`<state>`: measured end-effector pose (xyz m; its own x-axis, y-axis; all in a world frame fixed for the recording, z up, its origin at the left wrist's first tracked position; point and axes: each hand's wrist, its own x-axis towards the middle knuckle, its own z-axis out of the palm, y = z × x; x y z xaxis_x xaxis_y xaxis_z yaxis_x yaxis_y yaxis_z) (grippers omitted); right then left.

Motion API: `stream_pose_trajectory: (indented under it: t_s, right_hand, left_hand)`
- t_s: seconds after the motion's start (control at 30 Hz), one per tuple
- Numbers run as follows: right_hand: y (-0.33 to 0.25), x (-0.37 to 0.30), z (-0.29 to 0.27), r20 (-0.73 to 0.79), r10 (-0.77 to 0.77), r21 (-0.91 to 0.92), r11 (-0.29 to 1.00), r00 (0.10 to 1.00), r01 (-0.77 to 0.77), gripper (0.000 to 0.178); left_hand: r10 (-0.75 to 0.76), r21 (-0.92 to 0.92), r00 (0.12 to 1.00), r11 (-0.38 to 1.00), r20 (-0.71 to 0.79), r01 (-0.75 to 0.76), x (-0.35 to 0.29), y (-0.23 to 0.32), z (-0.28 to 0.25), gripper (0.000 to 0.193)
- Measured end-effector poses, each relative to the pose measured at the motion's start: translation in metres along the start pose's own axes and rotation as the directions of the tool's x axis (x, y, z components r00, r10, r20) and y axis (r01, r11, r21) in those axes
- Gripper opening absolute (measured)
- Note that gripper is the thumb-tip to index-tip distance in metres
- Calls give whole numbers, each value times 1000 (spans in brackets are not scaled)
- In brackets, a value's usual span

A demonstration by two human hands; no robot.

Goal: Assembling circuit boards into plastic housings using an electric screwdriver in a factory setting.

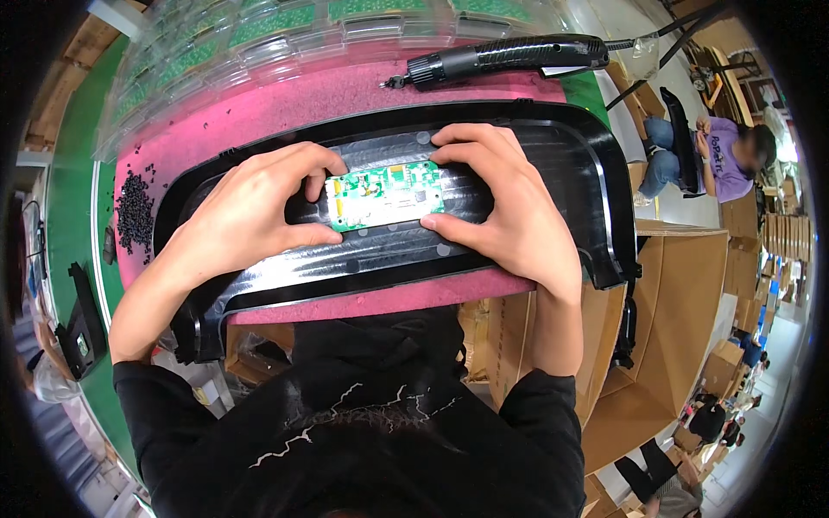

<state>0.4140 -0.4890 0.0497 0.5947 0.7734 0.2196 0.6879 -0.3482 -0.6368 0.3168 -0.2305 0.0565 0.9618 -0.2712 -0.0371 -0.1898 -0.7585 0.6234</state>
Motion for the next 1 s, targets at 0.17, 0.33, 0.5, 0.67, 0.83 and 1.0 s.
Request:
stream_pose_trajectory:
  t_s: [0.17, 0.33, 0.5, 0.67, 0.83, 1.0]
  right_hand:
    - [-1, 1, 6, -9, -5, -14, 1000, 1000, 5, 47]
    - [0, 0, 3, 37, -4, -51, 999, 999, 6, 57]
    - [-18, -3, -22, -170, 179, 93, 982, 969, -165, 71]
    - [29, 11, -74, -442, 90, -440, 845, 893, -303, 52]
    - [56, 45, -91, -274, 488, 110, 872, 828, -477, 45]
    - [19, 89, -37, -682, 351, 555, 820, 641, 142, 60]
  left_hand:
    - [18, -6, 1000, 1000, 2, -18, -1, -6, -1, 55]
    - [32, -5, 997, 999, 65, -31, -3, -6, -5, 63]
    - [96, 34, 992, 995, 84, -99, -9, -2, -8, 81]
    - [109, 35, 990, 993, 94, -113, -16, -7, -7, 81]
    - [130, 51, 987, 989, 94, -135, -20, -5, -8, 78]
    - [145, 56, 986, 987, 82, -150, -21, -15, -5, 76]
